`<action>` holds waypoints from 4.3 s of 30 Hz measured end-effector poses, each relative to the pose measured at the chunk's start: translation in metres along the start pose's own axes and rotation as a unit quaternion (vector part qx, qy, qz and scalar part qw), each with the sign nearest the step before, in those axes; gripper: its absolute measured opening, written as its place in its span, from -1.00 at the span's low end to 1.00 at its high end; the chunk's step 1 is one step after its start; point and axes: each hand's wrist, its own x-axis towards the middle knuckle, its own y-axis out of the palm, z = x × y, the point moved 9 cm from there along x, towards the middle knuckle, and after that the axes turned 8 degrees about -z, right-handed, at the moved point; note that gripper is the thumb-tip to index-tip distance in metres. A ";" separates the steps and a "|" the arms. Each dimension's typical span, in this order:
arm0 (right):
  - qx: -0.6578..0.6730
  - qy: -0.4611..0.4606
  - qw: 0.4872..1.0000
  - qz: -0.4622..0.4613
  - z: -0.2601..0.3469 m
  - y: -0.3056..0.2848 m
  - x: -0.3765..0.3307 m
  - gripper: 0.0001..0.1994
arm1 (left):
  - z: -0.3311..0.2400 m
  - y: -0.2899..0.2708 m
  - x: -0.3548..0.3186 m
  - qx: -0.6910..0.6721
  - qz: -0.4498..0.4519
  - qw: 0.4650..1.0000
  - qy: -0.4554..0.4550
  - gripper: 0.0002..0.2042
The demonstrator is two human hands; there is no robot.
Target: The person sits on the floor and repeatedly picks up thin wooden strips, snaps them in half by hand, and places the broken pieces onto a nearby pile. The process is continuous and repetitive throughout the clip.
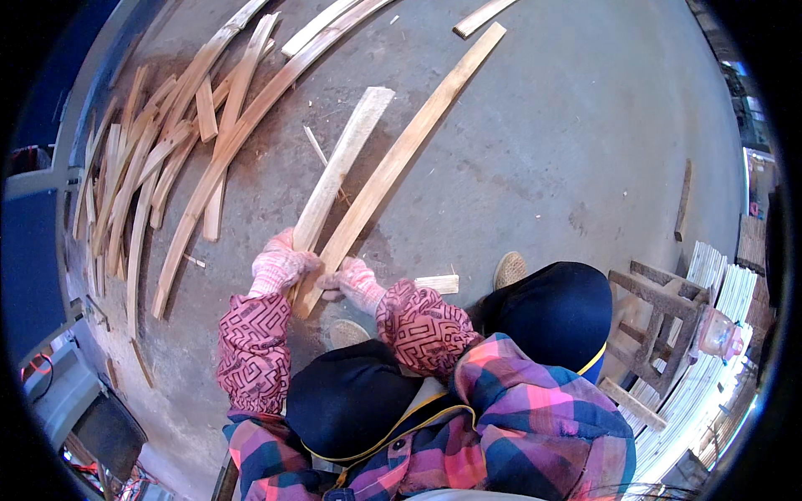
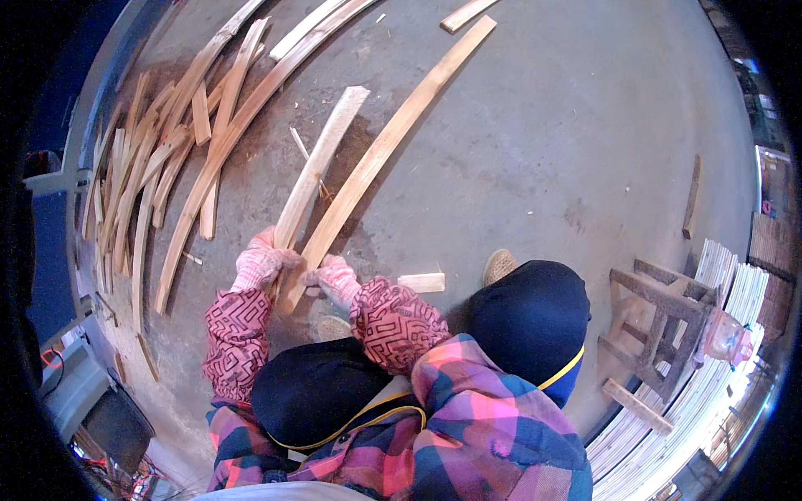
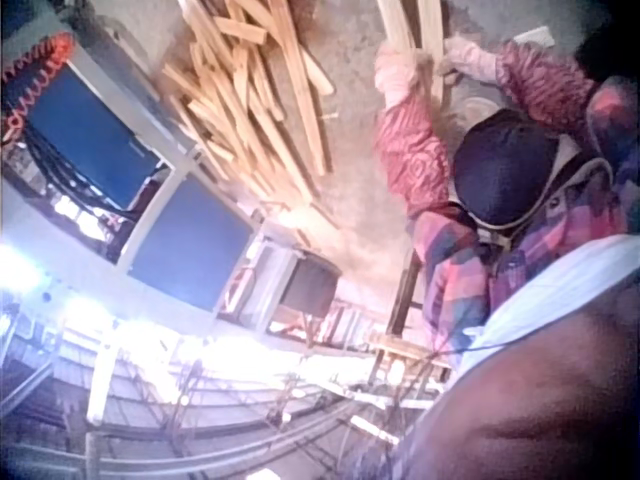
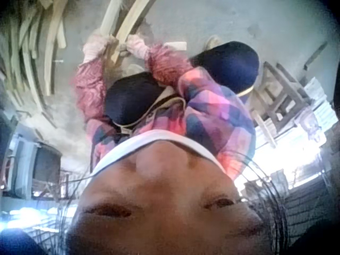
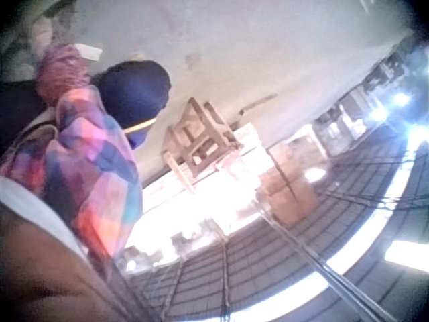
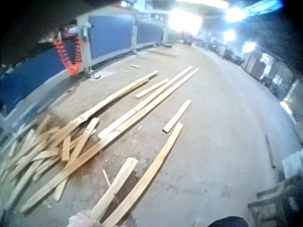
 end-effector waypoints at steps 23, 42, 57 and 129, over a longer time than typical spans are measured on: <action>-0.261 -0.186 0.787 -0.528 0.283 -0.175 0.024 -0.18 | 0.066 0.050 -0.101 0.224 -0.002 0.972 -0.065 -0.40; -0.361 -0.026 0.727 -0.583 0.260 -0.172 0.058 -0.11 | 0.080 0.034 -0.125 0.274 -0.059 0.950 -0.137 -0.63; -0.386 -0.128 0.735 -0.543 0.262 -0.158 0.070 -0.23 | 0.070 0.053 -0.132 0.229 -0.047 0.965 -0.118 -0.46; -0.101 0.105 0.976 0.163 -0.069 0.078 -0.092 -0.60 | 0.118 0.060 -0.251 -0.090 -0.229 0.951 -0.185 -0.14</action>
